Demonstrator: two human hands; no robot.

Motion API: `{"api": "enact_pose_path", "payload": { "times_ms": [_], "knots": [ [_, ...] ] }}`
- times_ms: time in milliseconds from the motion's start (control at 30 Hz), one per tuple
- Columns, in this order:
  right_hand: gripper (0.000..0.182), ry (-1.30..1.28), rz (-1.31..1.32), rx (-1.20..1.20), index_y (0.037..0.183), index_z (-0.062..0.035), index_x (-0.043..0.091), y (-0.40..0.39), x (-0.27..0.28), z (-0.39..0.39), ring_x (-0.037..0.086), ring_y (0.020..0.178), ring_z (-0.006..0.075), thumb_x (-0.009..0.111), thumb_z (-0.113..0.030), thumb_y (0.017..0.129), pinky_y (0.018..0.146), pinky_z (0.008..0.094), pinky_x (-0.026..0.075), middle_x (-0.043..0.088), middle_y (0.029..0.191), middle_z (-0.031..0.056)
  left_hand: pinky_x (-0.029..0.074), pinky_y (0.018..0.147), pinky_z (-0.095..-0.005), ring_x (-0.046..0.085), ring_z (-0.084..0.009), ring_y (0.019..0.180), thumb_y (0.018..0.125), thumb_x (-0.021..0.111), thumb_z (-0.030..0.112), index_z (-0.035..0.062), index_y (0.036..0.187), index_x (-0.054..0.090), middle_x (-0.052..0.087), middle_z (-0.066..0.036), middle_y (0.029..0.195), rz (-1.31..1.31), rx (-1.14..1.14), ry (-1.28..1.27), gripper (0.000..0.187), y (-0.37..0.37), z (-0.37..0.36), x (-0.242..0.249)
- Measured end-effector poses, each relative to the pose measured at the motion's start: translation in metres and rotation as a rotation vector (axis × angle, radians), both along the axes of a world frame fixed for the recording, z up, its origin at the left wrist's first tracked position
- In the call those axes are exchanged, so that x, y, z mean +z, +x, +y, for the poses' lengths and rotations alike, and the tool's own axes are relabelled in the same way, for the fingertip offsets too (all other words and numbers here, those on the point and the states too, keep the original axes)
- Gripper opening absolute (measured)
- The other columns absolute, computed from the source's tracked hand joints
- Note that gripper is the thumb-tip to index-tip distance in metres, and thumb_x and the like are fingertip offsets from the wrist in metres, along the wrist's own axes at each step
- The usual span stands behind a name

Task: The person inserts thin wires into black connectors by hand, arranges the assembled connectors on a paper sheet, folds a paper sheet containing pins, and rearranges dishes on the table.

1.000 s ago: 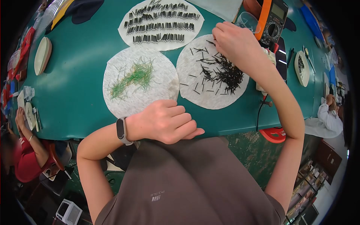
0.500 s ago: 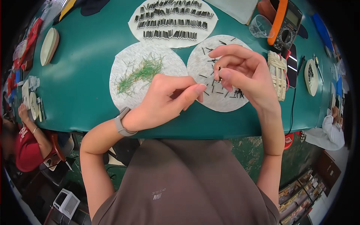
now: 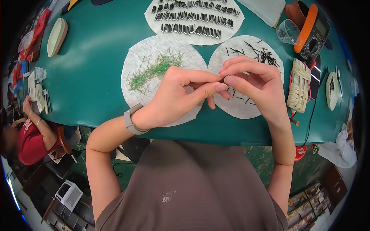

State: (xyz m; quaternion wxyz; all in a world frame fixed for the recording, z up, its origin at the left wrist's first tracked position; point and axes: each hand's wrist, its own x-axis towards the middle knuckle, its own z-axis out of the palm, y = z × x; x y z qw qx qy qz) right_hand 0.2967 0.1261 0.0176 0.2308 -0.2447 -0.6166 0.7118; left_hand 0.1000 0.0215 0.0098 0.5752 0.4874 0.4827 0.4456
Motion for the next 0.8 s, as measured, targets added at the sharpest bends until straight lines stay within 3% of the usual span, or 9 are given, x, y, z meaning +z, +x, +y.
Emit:
{"api": "enact_pose_path", "payload": {
  "times_ms": [233,333,433,567,633,767,800],
  "knots": [
    [0.015,0.127,-0.047,-0.092,0.104,0.0005,0.075,0.0,-0.001,-0.004,0.066,0.085,0.0109,0.069,-0.002,0.091,0.074,0.0229,0.052,0.072,0.1,0.0082,0.049,0.057,-0.0229,0.071,-0.0126,0.071,0.102,0.06,0.014,-0.0009,0.112,0.072,0.077,-0.01,0.094,-0.075,0.002,-0.086,0.022,0.001,0.002,0.003],
    [0.015,0.116,-0.072,-0.253,0.103,0.0011,0.075,-0.003,0.006,-0.01,0.067,0.08,0.0115,0.07,-0.001,0.089,0.069,0.0225,0.052,0.073,0.094,0.0094,0.049,0.057,-0.0232,0.071,-0.0132,0.071,0.103,0.058,0.014,-0.0019,0.111,0.072,0.077,-0.012,0.095,-0.102,-0.002,-0.111,0.023,0.001,0.003,0.005],
    [0.015,0.748,-0.177,-0.237,0.1,0.0016,0.074,0.004,0.003,-0.01,0.069,0.078,0.0168,0.074,-0.002,0.084,0.066,0.0259,0.054,0.073,0.091,0.0124,0.048,0.057,-0.0236,0.071,-0.0142,0.07,0.104,0.056,0.017,-0.0029,0.11,0.071,0.076,-0.012,0.089,-0.2,0.026,-0.138,0.025,0.0,0.004,0.005],
    [0.02,1.129,0.042,-0.291,0.096,0.0001,0.071,-0.008,-0.009,-0.014,0.069,0.076,0.0244,0.078,-0.002,0.078,0.064,0.0316,0.057,0.072,0.092,0.0111,0.044,0.053,-0.0242,0.069,-0.0148,0.066,0.104,0.055,0.02,-0.0031,0.108,0.07,0.071,-0.01,0.078,-0.256,0.038,-0.173,0.028,-0.001,0.005,0.004],
    [0.021,1.155,0.046,-0.292,0.096,-0.0008,0.071,-0.008,-0.01,-0.015,0.068,0.078,0.0261,0.078,-0.002,0.077,0.065,0.0332,0.057,0.071,0.094,0.0094,0.042,0.052,-0.0243,0.067,-0.0146,0.064,0.104,0.056,0.021,-0.0031,0.107,0.07,0.068,-0.007,0.073,-0.261,0.053,-0.212,0.028,-0.002,0.003,0.005],
    [0.026,1.049,0.052,-0.287,0.101,-0.0015,0.069,-0.009,-0.011,-0.015,0.067,0.082,0.0259,0.077,-0.002,0.076,0.067,0.0337,0.056,0.07,0.095,0.0077,0.036,0.05,-0.0225,0.052,-0.0088,0.054,0.105,0.056,0.021,-0.0033,0.102,0.07,0.058,-0.001,0.064,-0.216,0.057,-0.235,0.029,-0.001,0.001,0.002],
    [0.026,1.007,0.038,-0.28,0.102,-0.0016,0.069,-0.008,-0.01,-0.016,0.066,0.083,0.0257,0.077,-0.002,0.077,0.067,0.0337,0.056,0.07,0.095,0.0076,0.035,0.051,-0.0227,0.05,-0.0075,0.056,0.104,0.057,0.019,-0.0027,0.105,0.071,0.057,0.0,0.068,-0.205,0.059,-0.219,0.026,0.0,0.002,0.004]
  ]
}}
